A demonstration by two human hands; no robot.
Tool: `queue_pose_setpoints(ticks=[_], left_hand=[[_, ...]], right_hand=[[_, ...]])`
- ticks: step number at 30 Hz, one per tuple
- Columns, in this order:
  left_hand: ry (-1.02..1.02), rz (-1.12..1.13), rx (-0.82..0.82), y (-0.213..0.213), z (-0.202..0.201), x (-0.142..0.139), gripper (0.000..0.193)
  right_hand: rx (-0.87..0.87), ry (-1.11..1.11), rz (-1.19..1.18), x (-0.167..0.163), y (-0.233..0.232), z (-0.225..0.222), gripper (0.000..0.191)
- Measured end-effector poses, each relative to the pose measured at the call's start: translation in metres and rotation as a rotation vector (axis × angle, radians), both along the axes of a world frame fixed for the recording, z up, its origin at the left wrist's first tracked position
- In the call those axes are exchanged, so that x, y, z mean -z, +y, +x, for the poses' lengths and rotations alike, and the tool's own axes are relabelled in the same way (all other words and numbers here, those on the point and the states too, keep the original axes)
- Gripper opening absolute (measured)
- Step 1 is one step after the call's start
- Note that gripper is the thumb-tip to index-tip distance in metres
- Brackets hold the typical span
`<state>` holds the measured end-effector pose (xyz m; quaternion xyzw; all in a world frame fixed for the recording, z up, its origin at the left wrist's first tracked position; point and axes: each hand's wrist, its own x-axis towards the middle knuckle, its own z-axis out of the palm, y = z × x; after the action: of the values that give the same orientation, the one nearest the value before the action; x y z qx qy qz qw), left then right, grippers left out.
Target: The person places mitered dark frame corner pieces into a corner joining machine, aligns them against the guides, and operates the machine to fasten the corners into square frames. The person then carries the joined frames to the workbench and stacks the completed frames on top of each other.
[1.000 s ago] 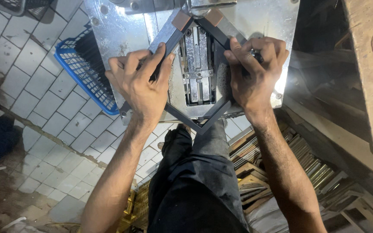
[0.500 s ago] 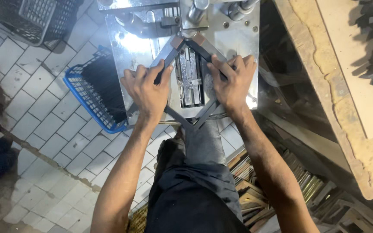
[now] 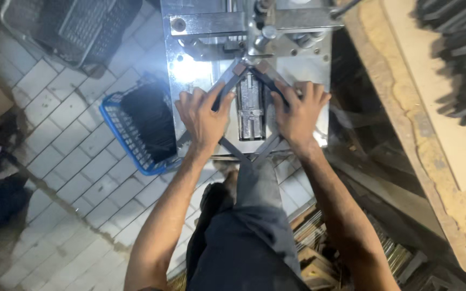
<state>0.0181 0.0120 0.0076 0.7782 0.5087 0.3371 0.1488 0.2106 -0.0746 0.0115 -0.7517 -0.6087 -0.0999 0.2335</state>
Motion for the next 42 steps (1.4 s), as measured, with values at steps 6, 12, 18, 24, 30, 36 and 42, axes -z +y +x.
queue_pose_setpoints(ticks=[6,12,18,24,30,36,42], left_hand=[[0.054,0.17,0.025,-0.016,-0.011,-0.012,0.053],[-0.178,0.08,0.017,-0.017,-0.016,-0.009,0.041],[-0.068,-0.221,0.057,-0.057,-0.063,-0.002,0.029],[0.137,-0.123,0.206,-0.089,-0.051,0.006,0.045],[0.316,0.165,0.072,-0.05,-0.028,0.011,0.031],[0.1,0.076,0.084,-0.006,-0.016,0.035,0.03],[0.089,0.018,0.091,-0.006,-0.017,0.042,0.031]], right_hand=[[-0.227,-0.035,-0.35,-0.021,-0.04,-0.053,0.05],[-0.581,-0.085,-0.182,-0.029,0.014,-0.065,0.028],[-0.324,0.393,-0.025,-0.024,-0.05,-0.011,0.021],[0.147,0.378,-0.058,-0.014,-0.083,-0.01,0.033],[0.164,-0.034,-0.051,0.0,-0.067,-0.003,0.026],[-0.01,0.223,-0.056,0.022,-0.031,0.012,0.031],[-0.041,0.23,-0.075,0.042,-0.03,0.015,0.028]])
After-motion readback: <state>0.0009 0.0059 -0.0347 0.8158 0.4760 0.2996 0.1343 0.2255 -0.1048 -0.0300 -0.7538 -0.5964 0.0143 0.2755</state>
